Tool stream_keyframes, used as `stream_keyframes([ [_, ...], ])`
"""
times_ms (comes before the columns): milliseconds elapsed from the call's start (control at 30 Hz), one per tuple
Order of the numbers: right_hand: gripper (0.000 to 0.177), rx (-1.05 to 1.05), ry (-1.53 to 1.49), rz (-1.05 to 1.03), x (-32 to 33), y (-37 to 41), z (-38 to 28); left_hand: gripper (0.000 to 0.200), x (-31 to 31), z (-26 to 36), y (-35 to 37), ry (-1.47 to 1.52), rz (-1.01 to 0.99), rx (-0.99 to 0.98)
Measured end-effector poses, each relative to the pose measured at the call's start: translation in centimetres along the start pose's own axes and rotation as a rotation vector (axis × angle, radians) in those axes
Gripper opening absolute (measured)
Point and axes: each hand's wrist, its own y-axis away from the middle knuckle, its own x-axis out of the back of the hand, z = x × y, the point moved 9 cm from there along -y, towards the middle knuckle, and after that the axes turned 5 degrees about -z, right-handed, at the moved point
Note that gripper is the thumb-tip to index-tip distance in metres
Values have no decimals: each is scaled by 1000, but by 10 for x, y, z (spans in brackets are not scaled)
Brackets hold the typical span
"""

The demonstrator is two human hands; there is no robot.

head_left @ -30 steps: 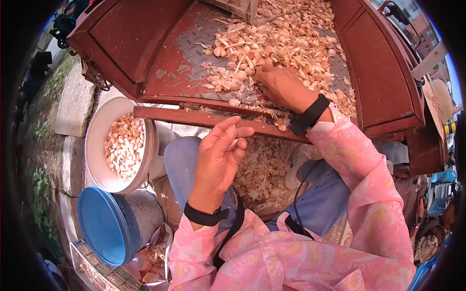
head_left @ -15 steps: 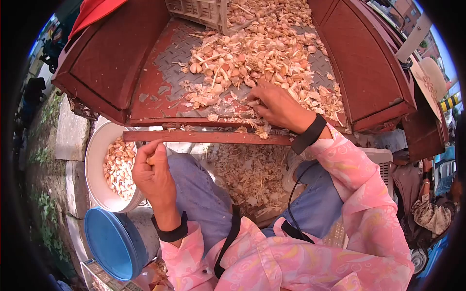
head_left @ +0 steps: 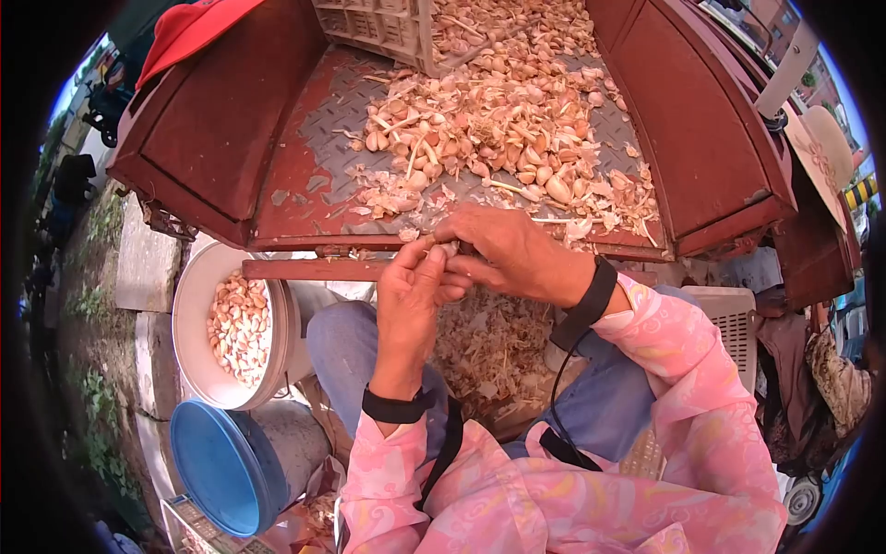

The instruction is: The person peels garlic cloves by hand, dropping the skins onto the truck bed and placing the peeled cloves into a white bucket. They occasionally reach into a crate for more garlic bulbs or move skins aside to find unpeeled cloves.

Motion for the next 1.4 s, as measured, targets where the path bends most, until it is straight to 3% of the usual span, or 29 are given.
stream_keyframes([
  [100, 27, -59, -100, -123, -3, 0, -3, 26, 7, -7, 5, 118, 62, 45],
  [167, 24, -277, -377, -270, -13, 0, 5, 24, 14, -6, 9, 162, 102, 61],
  [200, 24, -276, -374, -273, -16, -1, 9, 23, 22, -1, 10, 196, 118, 49],
  [300, 23, -73, -39, -21, -9, -18, 24, 22, 23, 15, 18, 264, 131, 22],
  [333, 22, -101, 48, -55, -14, -28, 30, 22, 18, 25, 24, 289, 125, 23],
  [433, 20, -116, 179, -129, -29, -62, 39, 23, -42, 65, 59, 272, -143, 45],
  [500, 22, -89, 425, -358, -63, -68, 54, 25, -89, 101, 92, 240, -428, -54],
  [567, 21, -112, 432, -418, -61, -66, 50, 25, -123, 131, 117, 181, -878, -135],
  [633, 21, -123, 441, -422, -53, -56, 45, 24, -131, 144, 140, 543, -790, -602],
  [767, 31, -141, 446, -301, -27, -27, 59, 34, -138, 141, 144, 568, -881, -636],
  [833, 29, -713, -436, -155, -19, 6, 105, 37, -150, 135, 144, 464, -1030, -610],
  [867, 29, -712, -427, -150, -13, 11, 105, 37, -151, 138, 149, 466, -1040, -614],
  [933, 29, -879, -1001, 62, -16, 31, 111, 32, -154, 117, 141, 592, -849, -188],
  [967, 28, -877, -1145, 77, -15, 30, 106, 32, -169, 110, 142, 585, -856, -179],
  [1033, 28, -865, -1212, 116, -6, 30, 98, 26, -164, 114, 133, 1071, -599, -523],
  [1067, 29, -857, -1277, 139, -5, 30, 97, 26, -159, 115, 126, 1061, -600, -519],
  [1133, 31, -839, -1316, 162, -6, 36, 99, 23, -181, 110, 130, 838, -1021, -289],
  [1267, 31, -723, -1449, 131, 4, 36, 91, 23, -187, 100, 130, 962, -950, -337],
  [1333, 33, -738, -1505, 184, 5, 40, 90, 24, -194, 96, 132, 978, -1106, -198],
  [1400, 29, -711, -1521, 201, 4, 42, 93, 25, -194, 98, 131, 976, -1012, -245],
])
